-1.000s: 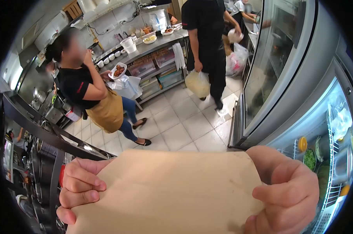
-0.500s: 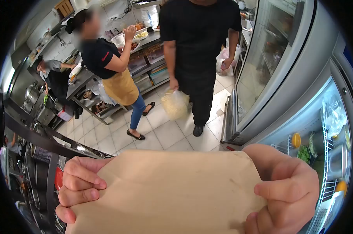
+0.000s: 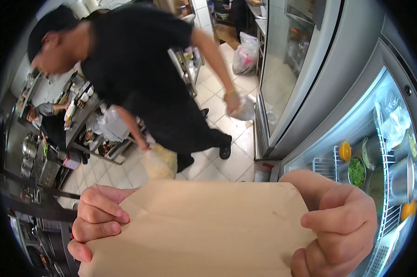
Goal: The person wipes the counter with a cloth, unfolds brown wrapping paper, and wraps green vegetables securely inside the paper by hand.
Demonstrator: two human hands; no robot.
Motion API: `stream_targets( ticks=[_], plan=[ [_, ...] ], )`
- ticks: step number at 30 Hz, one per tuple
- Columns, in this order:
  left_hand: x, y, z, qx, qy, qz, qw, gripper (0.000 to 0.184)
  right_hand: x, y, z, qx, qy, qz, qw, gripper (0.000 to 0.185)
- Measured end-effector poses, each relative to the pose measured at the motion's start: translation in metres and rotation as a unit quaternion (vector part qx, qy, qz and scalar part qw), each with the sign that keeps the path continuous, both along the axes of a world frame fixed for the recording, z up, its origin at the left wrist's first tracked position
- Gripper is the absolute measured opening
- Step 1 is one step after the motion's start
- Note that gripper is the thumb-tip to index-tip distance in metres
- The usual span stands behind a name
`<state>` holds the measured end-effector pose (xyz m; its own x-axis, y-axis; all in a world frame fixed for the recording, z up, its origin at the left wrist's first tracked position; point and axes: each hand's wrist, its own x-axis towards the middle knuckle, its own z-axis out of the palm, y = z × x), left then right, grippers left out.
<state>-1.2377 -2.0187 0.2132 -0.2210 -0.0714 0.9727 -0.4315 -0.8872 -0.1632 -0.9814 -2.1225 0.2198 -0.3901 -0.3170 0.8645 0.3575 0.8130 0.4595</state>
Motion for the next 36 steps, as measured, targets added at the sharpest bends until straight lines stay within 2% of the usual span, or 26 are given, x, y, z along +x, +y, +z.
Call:
stream_targets(
  ticks=[3, 6, 9, 12, 15, 18, 19, 20, 21, 22, 23, 24, 25, 26, 27, 28, 29, 30, 31, 32, 34, 36],
  plan=[
    [0.025, 0.014, 0.003, -0.025, 0.053, 0.019, 0.998, 0.025, 0.015, 0.011, 0.010, -0.054, -0.011, -0.028, 0.998, 0.014],
    [0.044, 0.035, 0.007, 0.006, 0.067, -0.006, 0.998, 0.024, 0.034, 0.029, 0.016, -0.049, -0.011, -0.034, 0.998, 0.015],
    [0.069, 0.050, 0.010, -0.004, -0.019, -0.035, 0.999, 0.008, 0.053, 0.044, 0.018, -0.043, -0.015, -0.036, 0.998, 0.015],
    [0.081, 0.060, 0.007, -0.023, -0.032, -0.007, 0.999, 0.008, 0.071, 0.066, 0.012, -0.014, 0.008, -0.003, 1.000, 0.015],
    [0.095, 0.085, 0.004, 0.001, -0.029, -0.009, 1.000, 0.009, 0.072, 0.096, 0.011, -0.033, 0.037, 0.006, 0.999, 0.009],
    [0.078, 0.115, -0.005, -0.044, 0.161, 0.050, 0.985, 0.015, 0.096, 0.131, 0.015, -0.109, -0.048, -0.020, 0.993, 0.006],
    [0.074, 0.137, -0.011, -0.009, 0.206, 0.054, 0.977, 0.021, 0.098, 0.145, 0.011, -0.152, -0.033, -0.016, 0.988, 0.006],
    [0.068, 0.160, -0.018, -0.041, 0.252, 0.001, 0.967, 0.024, 0.102, 0.160, 0.005, -0.195, -0.018, -0.012, 0.981, 0.007],
    [0.078, 0.179, -0.027, -0.084, 0.236, -0.029, 0.968, 0.025, 0.109, 0.180, -0.001, -0.201, -0.018, -0.014, 0.979, 0.009],
    [0.089, 0.198, -0.035, -0.126, 0.217, -0.061, 0.966, 0.026, 0.114, 0.200, -0.012, -0.208, -0.018, -0.015, 0.978, 0.011],
    [0.111, 0.210, -0.044, -0.180, 0.137, -0.068, 0.972, 0.027, 0.110, 0.220, -0.026, -0.222, 0.042, -0.033, 0.974, 0.013],
    [0.111, 0.221, -0.051, -0.266, 0.211, -0.050, 0.939, 0.025, 0.105, 0.242, -0.041, -0.237, 0.101, -0.048, 0.965, 0.015],
    [0.108, 0.252, -0.065, -0.325, 0.233, -0.036, 0.916, 0.017, 0.104, 0.258, -0.050, -0.319, 0.137, -0.073, 0.935, 0.020],
    [0.105, 0.282, -0.080, -0.382, 0.256, -0.024, 0.888, 0.011, 0.115, 0.296, -0.056, -0.448, 0.088, -0.116, 0.882, 0.023],
    [0.108, 0.300, -0.089, -0.414, 0.244, -0.032, 0.876, 0.012, 0.117, 0.320, -0.066, -0.469, 0.144, -0.175, 0.854, 0.030],
    [0.111, 0.318, -0.097, -0.416, 0.239, 0.020, 0.877, 0.013, 0.114, 0.341, -0.070, -0.487, 0.199, -0.233, 0.818, 0.039],
    [0.112, 0.339, -0.103, -0.414, 0.233, 0.074, 0.877, 0.014, 0.107, 0.358, -0.065, -0.449, 0.225, -0.290, 0.814, 0.047],
    [0.109, 0.362, -0.107, -0.341, 0.268, 0.164, 0.886, 0.019, 0.098, 0.375, -0.060, -0.406, 0.250, -0.341, 0.810, 0.056],
    [0.106, 0.384, -0.111, -0.267, 0.298, 0.255, 0.880, 0.023, 0.097, 0.394, -0.064, -0.391, 0.220, -0.353, 0.821, 0.065],
    [0.106, 0.401, -0.117, -0.271, 0.321, 0.271, 0.866, 0.033, 0.087, 0.414, -0.066, -0.391, 0.142, -0.358, 0.836, 0.061],
    [0.108, 0.426, -0.125, -0.226, 0.382, 0.259, 0.858, 0.034, 0.062, 0.450, -0.076, -0.395, -0.013, -0.361, 0.845, 0.054],
    [0.112, 0.443, -0.134, -0.193, 0.390, 0.274, 0.858, 0.031, 0.047, 0.495, -0.104, -0.440, -0.069, -0.300, 0.843, 0.041]
  ],
)
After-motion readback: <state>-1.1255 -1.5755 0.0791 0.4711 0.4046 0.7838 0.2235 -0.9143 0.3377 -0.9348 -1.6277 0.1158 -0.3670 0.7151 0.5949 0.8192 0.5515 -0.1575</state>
